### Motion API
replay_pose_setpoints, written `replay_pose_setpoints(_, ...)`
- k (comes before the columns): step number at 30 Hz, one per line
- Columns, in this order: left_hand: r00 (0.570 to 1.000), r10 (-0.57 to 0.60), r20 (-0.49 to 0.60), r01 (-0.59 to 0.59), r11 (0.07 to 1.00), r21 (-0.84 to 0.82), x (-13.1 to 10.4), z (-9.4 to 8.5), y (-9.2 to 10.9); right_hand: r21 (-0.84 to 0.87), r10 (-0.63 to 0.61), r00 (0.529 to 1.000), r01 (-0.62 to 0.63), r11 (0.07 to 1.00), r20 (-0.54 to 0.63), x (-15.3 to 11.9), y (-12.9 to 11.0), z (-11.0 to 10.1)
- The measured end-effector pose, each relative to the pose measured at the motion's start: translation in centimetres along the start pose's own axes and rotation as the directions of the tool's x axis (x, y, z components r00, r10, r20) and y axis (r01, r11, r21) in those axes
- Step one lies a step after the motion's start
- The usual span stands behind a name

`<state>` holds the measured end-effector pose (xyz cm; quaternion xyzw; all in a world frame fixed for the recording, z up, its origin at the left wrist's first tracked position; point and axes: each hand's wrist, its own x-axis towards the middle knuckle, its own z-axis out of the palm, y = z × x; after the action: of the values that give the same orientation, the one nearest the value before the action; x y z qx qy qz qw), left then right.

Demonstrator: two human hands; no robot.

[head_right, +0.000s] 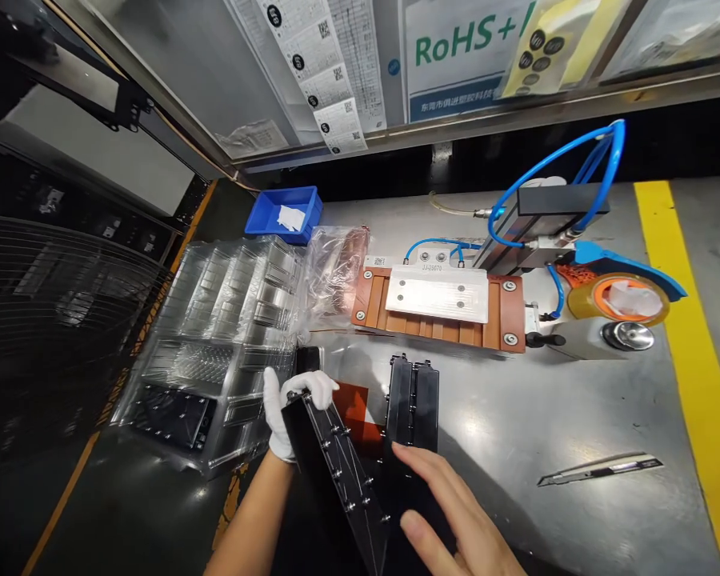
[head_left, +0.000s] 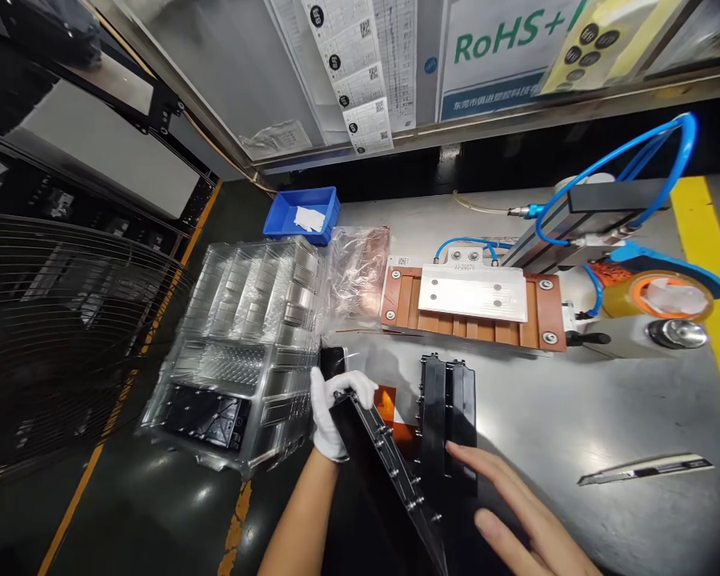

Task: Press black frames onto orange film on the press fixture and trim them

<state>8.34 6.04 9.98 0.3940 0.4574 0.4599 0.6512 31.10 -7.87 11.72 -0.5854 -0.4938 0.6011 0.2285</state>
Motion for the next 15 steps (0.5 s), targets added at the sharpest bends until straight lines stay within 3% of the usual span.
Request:
replay_pose_setpoints(4, 0.986, -0.137, 0.097, 0.134, 0.99, 0.033, 0.7, 0.4, -0.2, -0.12, -0.182, 0.983, 0.179, 0.977, -0.014, 2.3, -2.7, -0.2)
replay_pose_setpoints(9, 0.942, -0.311, 0.127, 0.307, 0.95, 0.055, 0.2, 1.5, -1.0, -0.232, -0.446, 0.893, 0.423, 0.876, -0.059, 4.6, -5.1, 0.6)
replay_pose_setpoints(15, 0.911, -0.4, 0.102, 0.392, 0.915, 0.089, 0.0, 1.9, -1.8, -0.381, -0.586, 0.802, 0.508, 0.772, -0.117, 6.7, -5.7, 1.7)
